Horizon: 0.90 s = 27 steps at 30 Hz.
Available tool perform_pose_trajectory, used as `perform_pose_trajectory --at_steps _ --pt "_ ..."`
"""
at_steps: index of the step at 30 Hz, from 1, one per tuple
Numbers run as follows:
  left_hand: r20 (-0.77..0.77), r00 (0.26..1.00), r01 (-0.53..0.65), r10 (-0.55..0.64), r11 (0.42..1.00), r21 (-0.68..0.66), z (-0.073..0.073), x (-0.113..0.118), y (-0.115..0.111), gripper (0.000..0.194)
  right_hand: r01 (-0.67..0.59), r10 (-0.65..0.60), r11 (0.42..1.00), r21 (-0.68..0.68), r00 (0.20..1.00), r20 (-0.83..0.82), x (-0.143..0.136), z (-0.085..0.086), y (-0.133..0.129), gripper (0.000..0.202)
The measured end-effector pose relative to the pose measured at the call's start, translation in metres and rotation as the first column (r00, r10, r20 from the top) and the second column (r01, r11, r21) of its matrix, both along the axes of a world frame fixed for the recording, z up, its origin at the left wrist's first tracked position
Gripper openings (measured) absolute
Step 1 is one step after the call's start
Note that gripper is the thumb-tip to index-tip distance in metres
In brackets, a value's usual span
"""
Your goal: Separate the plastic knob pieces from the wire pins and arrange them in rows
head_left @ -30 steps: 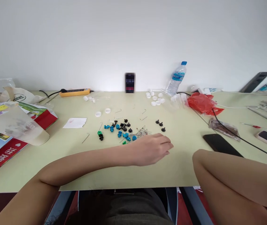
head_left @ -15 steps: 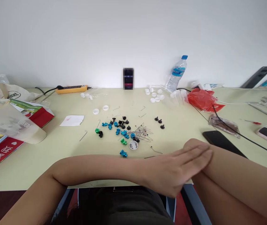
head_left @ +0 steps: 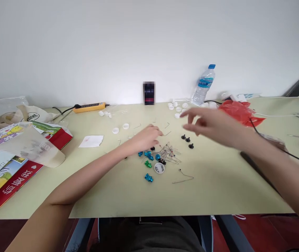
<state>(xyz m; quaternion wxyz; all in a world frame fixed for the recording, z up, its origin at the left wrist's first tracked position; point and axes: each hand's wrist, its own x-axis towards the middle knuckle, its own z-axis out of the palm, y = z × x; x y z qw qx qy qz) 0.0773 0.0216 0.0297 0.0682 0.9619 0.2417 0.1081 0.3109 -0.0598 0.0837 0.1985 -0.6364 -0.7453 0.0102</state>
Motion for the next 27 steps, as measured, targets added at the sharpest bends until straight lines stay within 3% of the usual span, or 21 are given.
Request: perform_pose_trajectory --at_steps 3,6,9,12,20,27 --pt "-0.052 0.976 -0.211 0.209 0.977 -0.025 -0.011 -0.02 0.035 0.031 0.034 -0.008 0.991 -0.13 0.981 0.193 0.002 -0.038 0.004 0.045" --pt "-0.089 0.965 -0.256 0.245 0.956 -0.144 -0.02 -0.028 0.049 0.031 0.103 -0.039 0.97 -0.219 0.96 0.277 0.009 -0.078 0.013 0.053" --pt "-0.098 0.967 -0.251 0.236 0.952 -0.176 -0.027 -0.026 0.053 0.027 0.138 -0.073 0.977 -0.165 0.933 0.351 0.01 -0.098 0.021 0.039" --pt "-0.078 0.968 -0.248 0.238 0.954 -0.17 -0.032 -0.021 0.054 0.02 0.131 -0.078 0.986 -0.099 0.903 0.422 0.005 -0.101 0.026 0.026" --pt "0.018 0.973 -0.22 0.231 0.945 -0.242 -0.033 -0.012 0.061 0.012 0.128 -0.087 0.99 -0.055 0.877 0.473 -0.002 -0.104 0.055 0.018" --pt "0.127 0.952 -0.215 0.277 0.906 -0.364 -0.035 -0.003 0.068 0.008 0.153 -0.16 0.987 0.051 0.891 0.425 -0.005 -0.107 0.073 0.026"
